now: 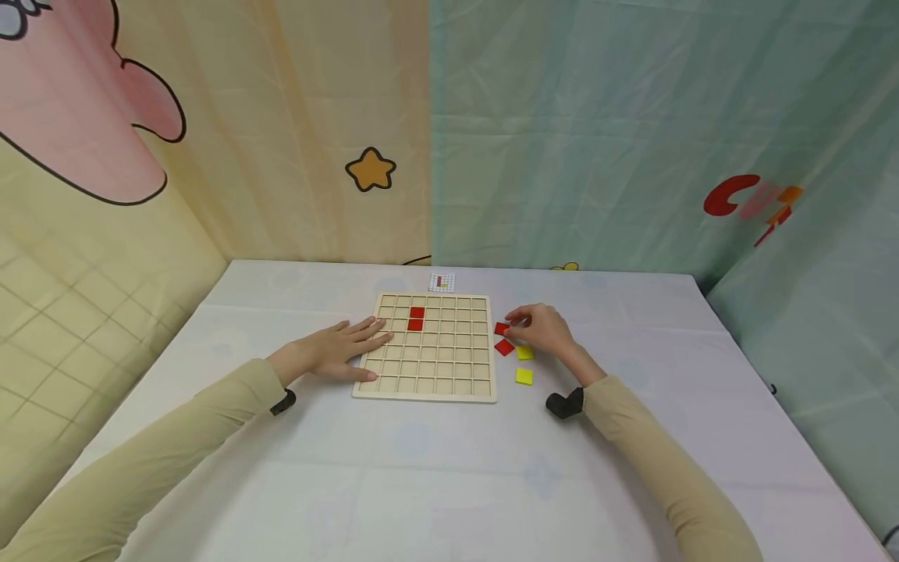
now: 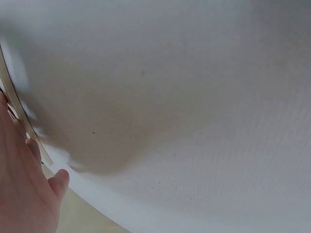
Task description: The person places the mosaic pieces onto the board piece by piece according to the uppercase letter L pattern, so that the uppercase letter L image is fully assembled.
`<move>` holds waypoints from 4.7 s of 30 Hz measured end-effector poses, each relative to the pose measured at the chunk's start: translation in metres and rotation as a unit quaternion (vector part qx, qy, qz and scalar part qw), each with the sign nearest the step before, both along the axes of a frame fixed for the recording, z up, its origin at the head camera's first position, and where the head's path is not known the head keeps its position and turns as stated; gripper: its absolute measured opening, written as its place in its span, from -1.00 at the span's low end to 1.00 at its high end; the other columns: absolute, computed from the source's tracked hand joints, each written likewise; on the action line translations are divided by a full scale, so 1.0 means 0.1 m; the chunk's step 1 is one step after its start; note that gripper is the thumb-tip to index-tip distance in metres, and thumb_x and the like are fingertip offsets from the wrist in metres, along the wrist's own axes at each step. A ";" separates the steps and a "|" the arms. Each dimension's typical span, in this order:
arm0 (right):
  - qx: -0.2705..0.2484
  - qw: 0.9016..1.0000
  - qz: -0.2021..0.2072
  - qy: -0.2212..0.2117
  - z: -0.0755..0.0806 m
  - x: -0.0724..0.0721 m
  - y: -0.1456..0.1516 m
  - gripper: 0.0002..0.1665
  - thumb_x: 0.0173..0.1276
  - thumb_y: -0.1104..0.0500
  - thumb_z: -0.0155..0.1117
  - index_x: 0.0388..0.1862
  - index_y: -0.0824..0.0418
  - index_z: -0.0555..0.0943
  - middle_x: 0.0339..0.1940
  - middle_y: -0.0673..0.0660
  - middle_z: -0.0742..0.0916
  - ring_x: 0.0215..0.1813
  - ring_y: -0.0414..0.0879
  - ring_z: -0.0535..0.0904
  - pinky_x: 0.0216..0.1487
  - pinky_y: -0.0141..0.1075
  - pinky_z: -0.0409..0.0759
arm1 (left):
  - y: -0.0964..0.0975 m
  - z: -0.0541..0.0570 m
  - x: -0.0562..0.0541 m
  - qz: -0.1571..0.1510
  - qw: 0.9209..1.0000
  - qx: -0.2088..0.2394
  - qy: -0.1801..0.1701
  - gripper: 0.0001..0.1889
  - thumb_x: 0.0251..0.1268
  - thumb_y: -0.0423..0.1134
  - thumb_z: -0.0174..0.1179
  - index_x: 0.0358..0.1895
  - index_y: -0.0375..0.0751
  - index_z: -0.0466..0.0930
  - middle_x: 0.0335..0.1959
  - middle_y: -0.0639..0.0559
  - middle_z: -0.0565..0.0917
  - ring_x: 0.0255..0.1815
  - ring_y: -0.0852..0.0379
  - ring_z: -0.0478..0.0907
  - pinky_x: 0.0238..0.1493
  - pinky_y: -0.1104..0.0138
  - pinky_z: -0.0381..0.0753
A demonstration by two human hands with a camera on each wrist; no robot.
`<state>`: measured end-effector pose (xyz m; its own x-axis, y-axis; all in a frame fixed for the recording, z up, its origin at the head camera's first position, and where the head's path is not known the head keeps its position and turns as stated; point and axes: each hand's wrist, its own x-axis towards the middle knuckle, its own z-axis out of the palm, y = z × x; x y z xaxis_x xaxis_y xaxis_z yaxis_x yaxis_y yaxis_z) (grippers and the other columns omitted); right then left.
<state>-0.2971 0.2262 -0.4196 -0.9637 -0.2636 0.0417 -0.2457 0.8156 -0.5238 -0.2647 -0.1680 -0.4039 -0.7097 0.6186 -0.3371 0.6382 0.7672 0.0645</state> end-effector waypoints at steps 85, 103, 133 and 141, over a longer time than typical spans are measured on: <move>-0.017 0.994 0.104 0.037 0.08 0.09 -1.37 -0.67 0.14 0.01 0.47 -0.15 0.13 0.76 -0.20 0.03 0.81 -0.37 -0.21 0.60 -0.39 -0.43 0.48 | 0.00 -0.02 0.00 -0.002 1.000 0.007 -0.007 -0.14 0.33 0.39 -0.16 0.56 0.09 -0.20 0.60 -0.06 -0.26 0.61 -0.09 -0.32 0.51 -0.16 -0.14; -0.001 0.994 0.105 0.017 0.05 -0.01 -1.44 -0.68 0.18 0.03 0.44 -0.11 0.11 0.75 -0.15 0.02 0.80 -0.28 -0.15 0.61 -0.28 -0.36 0.54 | 0.02 0.03 -0.03 -0.001 1.000 0.000 0.000 -0.15 0.33 0.39 -0.19 0.56 0.13 -0.23 0.60 -0.02 -0.28 0.61 -0.07 -0.34 0.51 -0.14 -0.15; -0.060 0.994 0.065 0.061 0.30 0.18 -0.70 -0.63 0.20 0.11 0.42 -0.03 0.23 0.70 -0.10 0.15 0.77 -0.17 0.01 0.62 -0.15 -0.15 0.60 | 0.00 0.01 0.03 0.002 1.000 0.005 -0.006 -0.14 0.34 0.37 -0.14 0.56 0.08 -0.19 0.60 -0.05 -0.23 0.61 -0.09 -0.32 0.51 -0.14 -0.14; -0.035 0.996 0.055 0.060 0.29 0.16 -0.39 -0.61 0.20 0.12 0.43 -0.01 0.23 0.68 -0.10 0.16 0.76 -0.12 0.03 0.61 -0.04 -0.09 0.59 | -0.01 0.00 0.00 -0.001 1.000 0.006 -0.001 -0.14 0.33 0.38 -0.15 0.56 0.08 -0.21 0.60 -0.06 -0.24 0.61 -0.10 -0.32 0.51 -0.15 -0.13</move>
